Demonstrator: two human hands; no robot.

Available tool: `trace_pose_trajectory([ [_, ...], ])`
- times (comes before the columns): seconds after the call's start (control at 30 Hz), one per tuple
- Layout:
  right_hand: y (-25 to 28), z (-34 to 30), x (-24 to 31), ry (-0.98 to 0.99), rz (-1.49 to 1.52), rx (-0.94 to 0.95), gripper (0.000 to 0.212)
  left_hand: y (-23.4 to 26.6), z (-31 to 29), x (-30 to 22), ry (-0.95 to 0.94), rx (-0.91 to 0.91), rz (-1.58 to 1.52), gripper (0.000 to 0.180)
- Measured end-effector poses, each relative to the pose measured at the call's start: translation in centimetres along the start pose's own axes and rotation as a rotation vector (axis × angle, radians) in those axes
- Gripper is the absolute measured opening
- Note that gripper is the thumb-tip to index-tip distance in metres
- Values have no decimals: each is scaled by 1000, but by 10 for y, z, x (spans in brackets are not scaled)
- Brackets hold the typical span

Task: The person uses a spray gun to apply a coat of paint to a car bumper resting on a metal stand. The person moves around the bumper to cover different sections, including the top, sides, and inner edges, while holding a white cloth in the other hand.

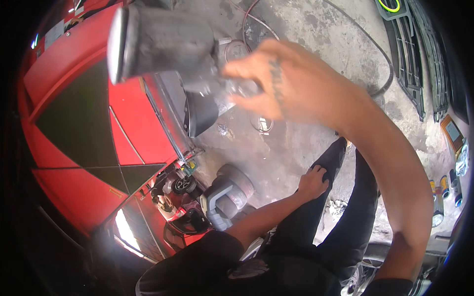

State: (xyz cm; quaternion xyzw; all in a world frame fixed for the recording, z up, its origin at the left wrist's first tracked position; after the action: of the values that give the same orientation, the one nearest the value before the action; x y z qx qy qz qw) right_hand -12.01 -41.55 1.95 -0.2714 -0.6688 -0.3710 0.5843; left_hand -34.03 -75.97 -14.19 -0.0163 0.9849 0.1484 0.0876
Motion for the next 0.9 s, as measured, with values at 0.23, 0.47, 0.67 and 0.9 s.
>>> trace_pose_trajectory([
  [0.23, -1, 2, 2, 20, -52, -124, 38, 6, -1, -2, -7, -4, 3, 41],
  [0.47, 19, 31, 14, 189, -60, -498, 40, 5, -1, 1, -52, -38, -24, 35],
  [0.67, 0, -4, 7, 35, -53, -143, 43, 4, -1, 0, -41, -20, 30, 39],
  [0.9, -17, -19, 11, -50, 66, 133, 43, 4, -1, -2, -21, 5, 33, 39],
])
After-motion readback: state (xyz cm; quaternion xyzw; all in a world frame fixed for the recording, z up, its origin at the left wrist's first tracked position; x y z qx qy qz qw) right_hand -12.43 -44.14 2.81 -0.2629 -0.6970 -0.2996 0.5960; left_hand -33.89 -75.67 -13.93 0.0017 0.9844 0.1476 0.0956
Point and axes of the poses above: each hand's wrist, its own z-axis towards the middle knuckle, its own y-axis out of the back of the hand, x = y × z, the point moved 4 cm from there along z, towards the middle knuckle, and after that the axes turned 12 degrees about x, right-handed, at the moved point
